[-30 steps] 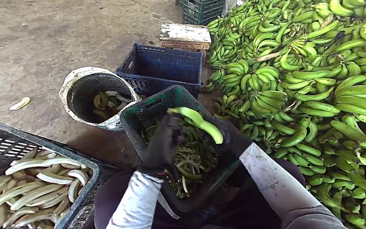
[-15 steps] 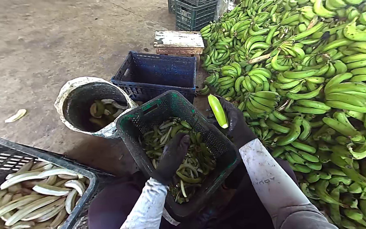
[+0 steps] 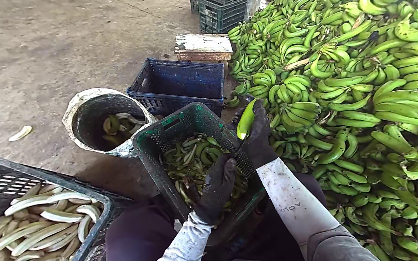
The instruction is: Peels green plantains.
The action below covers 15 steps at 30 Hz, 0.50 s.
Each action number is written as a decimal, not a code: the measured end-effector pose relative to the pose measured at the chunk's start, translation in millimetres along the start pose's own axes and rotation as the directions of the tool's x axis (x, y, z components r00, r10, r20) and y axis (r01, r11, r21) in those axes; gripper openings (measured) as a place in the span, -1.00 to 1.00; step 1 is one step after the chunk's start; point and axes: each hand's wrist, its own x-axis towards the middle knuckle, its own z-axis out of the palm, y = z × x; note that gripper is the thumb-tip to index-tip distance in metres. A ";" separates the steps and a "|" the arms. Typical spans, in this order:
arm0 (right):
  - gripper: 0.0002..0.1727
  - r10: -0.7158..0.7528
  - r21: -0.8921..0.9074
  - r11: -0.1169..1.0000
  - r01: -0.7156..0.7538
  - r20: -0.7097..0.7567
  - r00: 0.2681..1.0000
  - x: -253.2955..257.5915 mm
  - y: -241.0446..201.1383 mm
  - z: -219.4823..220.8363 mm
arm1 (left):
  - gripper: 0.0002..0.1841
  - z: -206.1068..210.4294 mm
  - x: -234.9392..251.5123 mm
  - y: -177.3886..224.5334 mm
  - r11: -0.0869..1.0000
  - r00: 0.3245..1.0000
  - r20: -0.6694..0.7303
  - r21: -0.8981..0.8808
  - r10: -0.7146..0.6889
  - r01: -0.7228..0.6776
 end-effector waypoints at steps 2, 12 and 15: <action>-0.54 -0.022 -0.010 1.000 0.022 0.005 1.000 -0.1 2.8 -2.3 | -0.48 -0.3 0.2 -2.0 1.000 1.000 0.002 0.022 -0.006 0.006; -0.48 0.331 -0.073 0.942 -0.328 0.041 0.943 -38.6 11.9 7.2 | -0.42 -11.6 6.6 -23.4 0.993 0.993 0.026 0.045 -0.115 0.113; -0.48 0.203 -0.067 0.977 -0.200 0.042 0.978 -24.4 16.3 -1.8 | -0.47 -11.5 5.1 -22.0 0.984 0.989 0.055 0.114 -0.140 0.133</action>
